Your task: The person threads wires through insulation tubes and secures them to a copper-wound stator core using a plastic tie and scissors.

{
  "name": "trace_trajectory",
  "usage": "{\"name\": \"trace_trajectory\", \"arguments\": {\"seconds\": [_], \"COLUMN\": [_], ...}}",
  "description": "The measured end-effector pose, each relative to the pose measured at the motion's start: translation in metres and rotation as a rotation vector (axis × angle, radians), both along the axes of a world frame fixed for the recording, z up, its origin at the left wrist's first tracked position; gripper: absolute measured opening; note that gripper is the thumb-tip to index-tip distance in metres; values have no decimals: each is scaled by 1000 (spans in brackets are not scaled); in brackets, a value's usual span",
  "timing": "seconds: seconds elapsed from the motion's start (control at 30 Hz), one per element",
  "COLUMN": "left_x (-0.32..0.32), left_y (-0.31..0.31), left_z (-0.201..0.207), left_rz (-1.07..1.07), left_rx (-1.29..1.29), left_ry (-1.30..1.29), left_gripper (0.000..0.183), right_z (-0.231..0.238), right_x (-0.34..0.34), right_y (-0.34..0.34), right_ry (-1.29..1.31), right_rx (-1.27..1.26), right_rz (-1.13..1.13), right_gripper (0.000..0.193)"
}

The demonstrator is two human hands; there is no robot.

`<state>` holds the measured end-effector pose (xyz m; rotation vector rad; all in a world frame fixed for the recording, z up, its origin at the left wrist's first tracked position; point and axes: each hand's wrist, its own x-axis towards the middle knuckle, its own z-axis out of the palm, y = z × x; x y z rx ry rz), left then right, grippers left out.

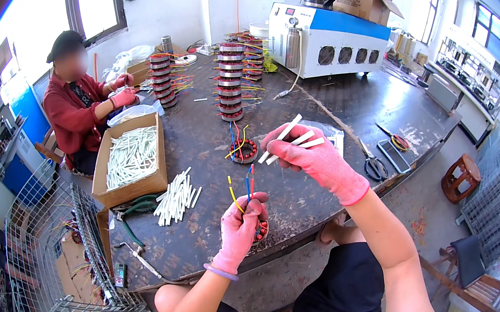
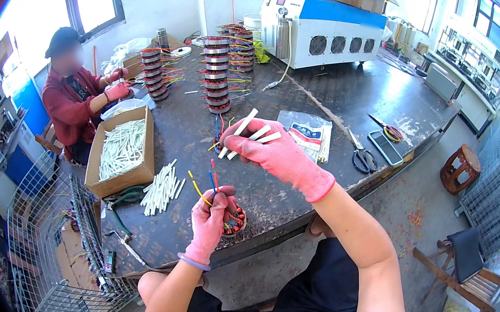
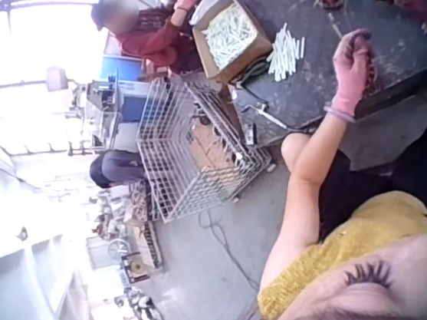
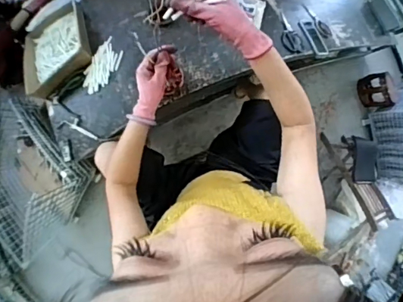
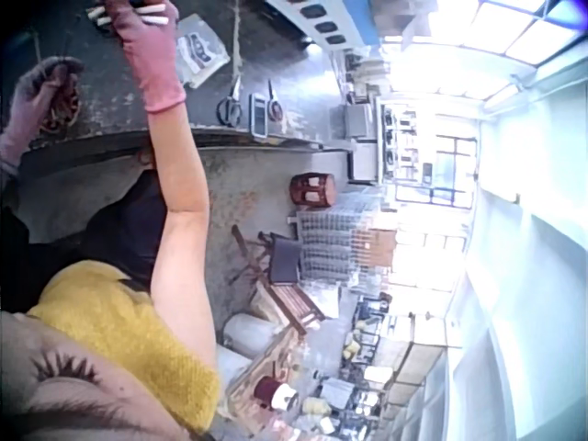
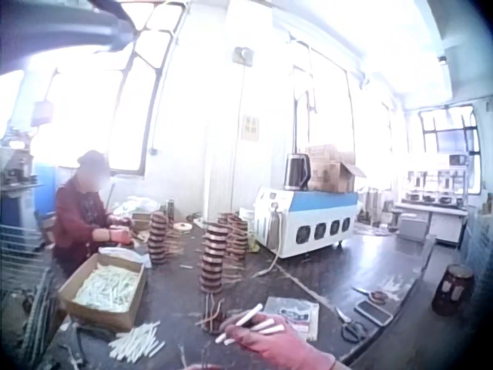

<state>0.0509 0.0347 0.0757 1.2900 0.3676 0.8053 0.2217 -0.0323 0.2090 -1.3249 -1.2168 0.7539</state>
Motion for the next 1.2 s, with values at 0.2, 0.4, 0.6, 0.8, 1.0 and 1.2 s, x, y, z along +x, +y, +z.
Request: {"name": "trace_trajectory", "arguments": {"seconds": [0.2,0.4,0.6,0.8,1.0,1.2], "left_x": [3,5,6,6,5,3], "left_y": [-2,-2,-4,-2,-1,-3], "left_z": [-6,-8,-9,-11,-11,-7], "left_rz": [44,111,118,121,110,104], "left_rx": [36,88,66,88,84,5], "left_ry": [-57,-58,-76,-74,-90,-102], "left_gripper": [21,19,19,20,20,21], "right_z": [19,16,13,20,5,-31], "right_x": [-12,-14,-11,-17,-22,13], "right_y": [-5,-2,-2,-4,-8,-13], "right_ry": [-14,-223,-216,-297,-248,-101], "right_rx": [-44,-1,0,-99,-140,-110], "right_rz": [29,-61,-66,-72,-22,-71], "right_gripper": [18,19,19,18,24,43]}}
